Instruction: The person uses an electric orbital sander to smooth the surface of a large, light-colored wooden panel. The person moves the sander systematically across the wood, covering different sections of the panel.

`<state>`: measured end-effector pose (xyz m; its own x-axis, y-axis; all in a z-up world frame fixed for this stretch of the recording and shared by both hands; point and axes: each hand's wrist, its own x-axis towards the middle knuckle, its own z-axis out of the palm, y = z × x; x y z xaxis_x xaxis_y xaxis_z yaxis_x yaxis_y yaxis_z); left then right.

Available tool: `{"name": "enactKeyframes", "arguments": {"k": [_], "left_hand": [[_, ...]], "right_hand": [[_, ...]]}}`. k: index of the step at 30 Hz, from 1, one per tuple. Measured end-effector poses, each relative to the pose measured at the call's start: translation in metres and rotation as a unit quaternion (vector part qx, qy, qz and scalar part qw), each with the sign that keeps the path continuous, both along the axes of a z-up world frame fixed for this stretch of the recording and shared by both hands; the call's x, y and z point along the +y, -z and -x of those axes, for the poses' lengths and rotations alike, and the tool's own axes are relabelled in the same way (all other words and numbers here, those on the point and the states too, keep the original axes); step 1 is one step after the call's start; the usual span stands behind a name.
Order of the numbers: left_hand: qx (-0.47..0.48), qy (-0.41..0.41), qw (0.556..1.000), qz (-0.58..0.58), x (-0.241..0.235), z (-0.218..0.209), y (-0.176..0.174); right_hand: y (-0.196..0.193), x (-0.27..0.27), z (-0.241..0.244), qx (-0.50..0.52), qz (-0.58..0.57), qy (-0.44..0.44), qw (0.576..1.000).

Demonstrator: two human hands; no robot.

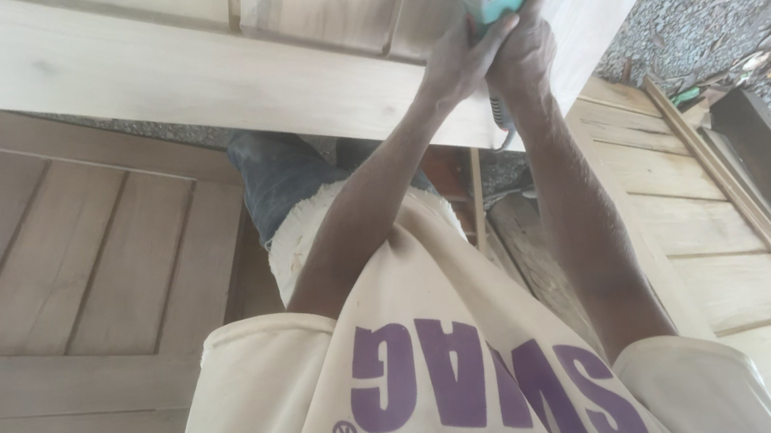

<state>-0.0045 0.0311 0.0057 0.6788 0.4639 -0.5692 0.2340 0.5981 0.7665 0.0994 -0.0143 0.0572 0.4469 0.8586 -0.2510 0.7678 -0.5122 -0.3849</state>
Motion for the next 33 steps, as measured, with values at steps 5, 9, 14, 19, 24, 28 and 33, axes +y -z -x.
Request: {"name": "enactKeyframes", "arguments": {"k": [5, 9, 14, 19, 24, 28, 33], "left_hand": [[-0.019, -0.028, 0.999, -0.013, 0.005, -0.003, 0.001], [0.009, -0.033, 0.999, -0.005, -0.019, 0.022, 0.0], [-0.024, -0.047, 0.999, 0.005, -0.055, 0.043, -0.013], [0.018, -0.005, 1.0, -0.005, -0.063, 0.018, -0.017], [0.029, 0.018, 0.999, 0.003, -0.036, -0.023, -0.009], [0.048, 0.052, 0.997, 0.014, 0.0, -0.047, -0.001], [0.003, -0.03, 0.999, -0.034, 0.03, -0.054, 0.007]], "right_hand": [[-0.006, 0.013, -0.001, 0.006, -0.035, -0.016, 0.999], [-0.012, -0.005, 0.027, 0.019, -0.006, -0.022, 1.0], [-0.014, -0.034, 0.035, 0.021, 0.059, -0.004, 0.998], [-0.034, -0.047, 0.019, 0.042, 0.062, 0.041, 0.996], [-0.012, -0.031, -0.026, 0.009, 0.038, 0.029, 0.999], [0.014, -0.014, -0.057, 0.012, 0.008, 0.023, 1.0], [0.029, 0.02, -0.072, 0.017, 0.067, 0.034, 0.997]]}}
